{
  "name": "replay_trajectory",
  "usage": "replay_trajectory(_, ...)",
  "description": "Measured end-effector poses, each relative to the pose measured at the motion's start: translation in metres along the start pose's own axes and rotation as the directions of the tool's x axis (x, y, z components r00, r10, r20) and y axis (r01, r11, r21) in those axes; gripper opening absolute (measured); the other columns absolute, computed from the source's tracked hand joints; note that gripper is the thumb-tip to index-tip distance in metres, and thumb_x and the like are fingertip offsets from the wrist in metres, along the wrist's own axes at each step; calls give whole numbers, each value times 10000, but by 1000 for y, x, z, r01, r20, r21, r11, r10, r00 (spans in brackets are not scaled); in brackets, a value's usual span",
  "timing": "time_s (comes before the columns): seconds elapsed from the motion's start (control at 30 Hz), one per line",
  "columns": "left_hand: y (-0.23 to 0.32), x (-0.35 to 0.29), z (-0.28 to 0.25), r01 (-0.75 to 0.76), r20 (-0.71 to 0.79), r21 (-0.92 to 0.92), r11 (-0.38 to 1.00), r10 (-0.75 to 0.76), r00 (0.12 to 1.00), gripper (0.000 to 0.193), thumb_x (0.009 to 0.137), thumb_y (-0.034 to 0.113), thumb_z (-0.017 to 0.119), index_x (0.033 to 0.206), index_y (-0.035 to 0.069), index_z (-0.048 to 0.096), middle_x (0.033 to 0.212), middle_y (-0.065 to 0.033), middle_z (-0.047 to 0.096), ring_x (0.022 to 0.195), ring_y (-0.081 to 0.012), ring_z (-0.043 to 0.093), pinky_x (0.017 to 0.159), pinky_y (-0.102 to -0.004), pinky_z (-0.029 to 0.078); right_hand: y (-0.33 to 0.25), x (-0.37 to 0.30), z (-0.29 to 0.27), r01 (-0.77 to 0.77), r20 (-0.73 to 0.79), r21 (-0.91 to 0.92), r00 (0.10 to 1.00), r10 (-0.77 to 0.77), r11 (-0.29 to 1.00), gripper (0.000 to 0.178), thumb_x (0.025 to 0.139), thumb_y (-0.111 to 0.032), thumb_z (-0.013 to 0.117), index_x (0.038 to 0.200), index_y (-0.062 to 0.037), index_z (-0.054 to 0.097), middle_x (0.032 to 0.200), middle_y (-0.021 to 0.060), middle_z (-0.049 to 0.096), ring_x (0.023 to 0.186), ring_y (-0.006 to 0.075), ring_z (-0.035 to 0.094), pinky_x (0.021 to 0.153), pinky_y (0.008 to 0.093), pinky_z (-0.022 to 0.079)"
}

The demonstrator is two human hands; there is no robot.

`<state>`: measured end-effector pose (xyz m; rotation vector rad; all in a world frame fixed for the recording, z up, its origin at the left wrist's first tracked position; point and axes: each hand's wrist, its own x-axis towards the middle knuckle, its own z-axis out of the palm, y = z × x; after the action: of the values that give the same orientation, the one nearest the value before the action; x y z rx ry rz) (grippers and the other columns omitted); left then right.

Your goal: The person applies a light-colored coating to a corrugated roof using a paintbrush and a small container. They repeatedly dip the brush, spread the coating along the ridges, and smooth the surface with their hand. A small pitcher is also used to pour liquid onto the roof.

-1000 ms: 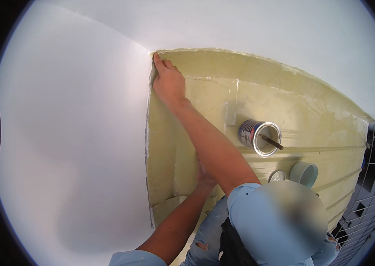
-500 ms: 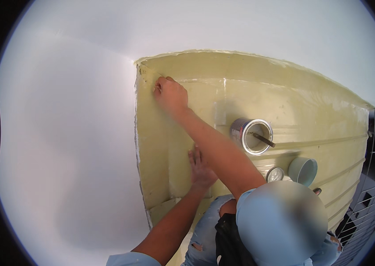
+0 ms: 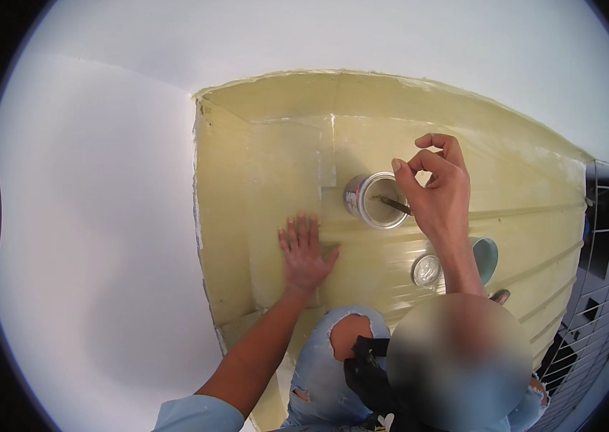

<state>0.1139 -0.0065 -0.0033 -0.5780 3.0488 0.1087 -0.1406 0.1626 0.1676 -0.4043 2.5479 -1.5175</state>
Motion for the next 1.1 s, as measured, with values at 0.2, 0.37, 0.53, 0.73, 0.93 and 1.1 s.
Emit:
replay_trajectory(0.2, 1, 1, -5, 15, -11, 5, 1000, -14, 1000, 987, 953, 658, 604, 1662, 49, 286, 1737, -211, 217, 1599, -440, 182, 1276, -654, 113, 98, -44, -135, -348, -511, -307, 845, 155, 886, 162, 886, -138, 795, 876, 16, 746, 1370, 128, 608, 889, 166, 640, 703, 327, 497)
replay_trajectory(0.37, 4, -1, -7, -13, -14, 67, 998, 14, 1000, 976, 965, 642, 609, 1671, 62, 266, 1740, -194, 219, 1601, -413, 202, 1285, -626, 143, 157, -129, -202, -588, -554, -276, 744, 374, 760, 472, 919, -185, 757, 1384, -126, 702, 1302, 132, 696, 895, 199, 707, 790, 365, 555)
replay_trajectory(0.53, 10, 2, -3, -33, -29, 128, 991, 37, 999, 976, 972, 642, 600, 1678, 68, 247, 1749, -187, 197, 1603, -411, 199, 1289, -617, 157, 222, -165, -180, -687, -333, -153, 712, 618, 710, 301, 944, -290, 748, 1055, -13, 788, 854, 121, 778, 681, 204, 738, 728, 365, 575)
replay_trajectory(0.73, 3, 0, -4, -13, -15, 95, 995, 15, 1000, 998, 977, 670, 570, 1688, 69, 211, 1756, -188, 172, 1615, -404, 155, 1295, -622, 123, 335, -157, -98, -443, -16, -468, 869, 494, 765, 227, 875, -224, 761, 1004, -41, 797, 946, 211, 780, 904, 386, 760, 829, 469, 599)
replay_trajectory(0.93, 1, 0, -6, -14, 6, 60, 998, 13, 1000, 1023, 964, 678, 583, 1675, 36, 223, 1745, -221, 168, 1614, -431, 125, 1286, -643, 81, 398, -162, -65, -421, 95, -525, 835, 542, 740, 220, 851, -152, 688, 998, -26, 792, 1014, 276, 743, 1006, 461, 720, 897, 514, 575)
replay_trajectory(1.1, 2, 2, -8, -32, 8, 17, 999, 32, 999, 1025, 953, 668, 610, 1663, 21, 251, 1732, -244, 195, 1604, -457, 143, 1269, -671, 95, 378, -166, -76, -427, 9, -491, 869, 494, 760, 217, 868, -131, 684, 992, 4, 798, 992, 290, 737, 977, 456, 731, 881, 506, 571)
